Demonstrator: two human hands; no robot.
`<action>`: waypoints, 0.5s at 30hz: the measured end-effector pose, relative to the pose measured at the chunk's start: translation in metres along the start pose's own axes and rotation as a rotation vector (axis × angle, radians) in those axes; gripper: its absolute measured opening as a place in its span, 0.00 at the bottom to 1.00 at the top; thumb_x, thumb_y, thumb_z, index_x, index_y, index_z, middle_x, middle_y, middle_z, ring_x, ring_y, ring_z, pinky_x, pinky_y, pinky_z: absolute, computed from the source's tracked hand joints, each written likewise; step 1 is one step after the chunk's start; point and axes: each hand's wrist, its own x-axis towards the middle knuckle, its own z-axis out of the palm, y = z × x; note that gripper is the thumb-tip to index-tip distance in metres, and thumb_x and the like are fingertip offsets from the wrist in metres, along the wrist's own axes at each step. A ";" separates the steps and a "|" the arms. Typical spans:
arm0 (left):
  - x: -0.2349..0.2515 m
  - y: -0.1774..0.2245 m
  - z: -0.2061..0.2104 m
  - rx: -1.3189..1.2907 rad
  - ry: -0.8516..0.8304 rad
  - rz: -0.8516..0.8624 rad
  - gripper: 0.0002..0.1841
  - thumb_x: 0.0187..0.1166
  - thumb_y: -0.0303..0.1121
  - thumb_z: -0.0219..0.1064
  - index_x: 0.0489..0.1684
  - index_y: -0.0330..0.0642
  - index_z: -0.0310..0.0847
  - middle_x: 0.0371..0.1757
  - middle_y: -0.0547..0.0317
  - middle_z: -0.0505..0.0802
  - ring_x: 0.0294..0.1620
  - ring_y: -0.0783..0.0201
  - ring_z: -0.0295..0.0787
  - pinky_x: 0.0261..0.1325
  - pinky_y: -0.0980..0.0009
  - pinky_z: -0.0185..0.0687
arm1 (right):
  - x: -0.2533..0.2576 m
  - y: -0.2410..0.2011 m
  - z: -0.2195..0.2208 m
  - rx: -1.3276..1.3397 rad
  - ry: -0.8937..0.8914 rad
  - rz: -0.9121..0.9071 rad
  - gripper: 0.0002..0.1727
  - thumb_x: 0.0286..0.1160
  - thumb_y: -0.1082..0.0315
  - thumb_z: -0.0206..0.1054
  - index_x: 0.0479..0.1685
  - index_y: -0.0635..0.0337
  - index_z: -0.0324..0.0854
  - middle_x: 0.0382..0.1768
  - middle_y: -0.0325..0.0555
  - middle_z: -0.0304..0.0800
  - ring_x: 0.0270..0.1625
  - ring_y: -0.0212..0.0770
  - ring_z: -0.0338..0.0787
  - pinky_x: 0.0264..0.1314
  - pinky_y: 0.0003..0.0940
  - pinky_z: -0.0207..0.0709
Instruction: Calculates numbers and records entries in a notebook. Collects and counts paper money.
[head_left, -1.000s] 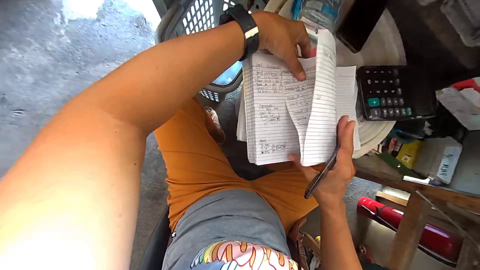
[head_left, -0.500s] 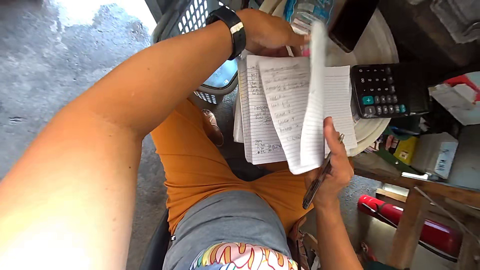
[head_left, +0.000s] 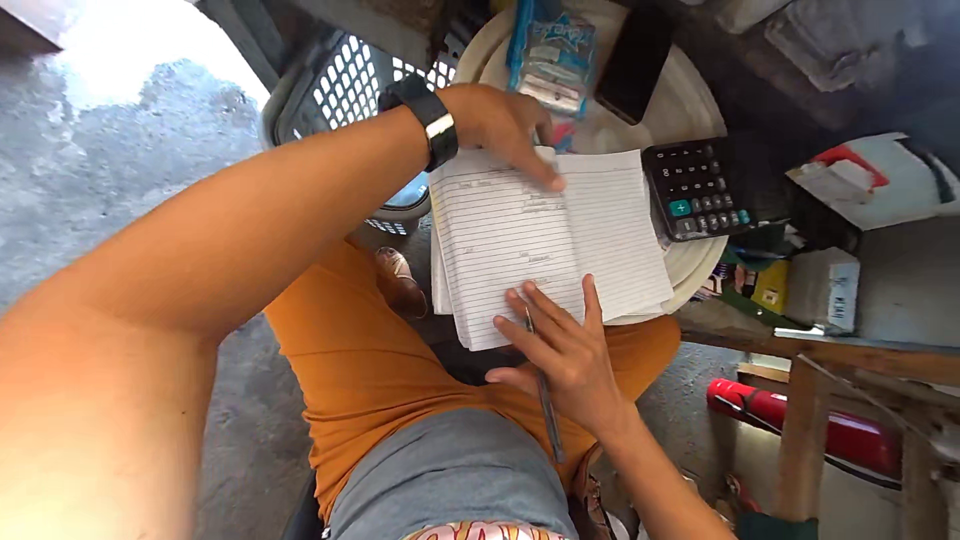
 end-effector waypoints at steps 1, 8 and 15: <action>0.000 0.001 0.005 0.020 0.022 0.009 0.34 0.71 0.47 0.79 0.72 0.35 0.76 0.55 0.39 0.89 0.51 0.49 0.87 0.60 0.45 0.80 | 0.004 0.003 -0.006 0.072 0.036 0.015 0.30 0.83 0.36 0.57 0.59 0.49 0.92 0.61 0.45 0.95 0.75 0.45 0.86 0.87 0.75 0.47; -0.006 0.012 0.006 -0.178 -0.075 -0.054 0.36 0.73 0.31 0.77 0.83 0.43 0.65 0.53 0.46 0.91 0.41 0.63 0.92 0.45 0.68 0.90 | 0.086 0.071 -0.038 1.028 0.463 0.604 0.46 0.91 0.41 0.17 0.67 0.63 0.79 0.58 0.41 0.91 0.51 0.35 0.93 0.50 0.33 0.89; 0.002 0.013 0.005 -0.231 -0.168 -0.049 0.33 0.74 0.24 0.74 0.82 0.46 0.68 0.59 0.47 0.90 0.40 0.62 0.92 0.40 0.69 0.90 | 0.112 0.095 0.015 1.285 0.724 0.765 0.07 0.87 0.75 0.57 0.38 0.62 0.76 0.34 0.46 0.94 0.36 0.35 0.96 0.43 0.26 0.91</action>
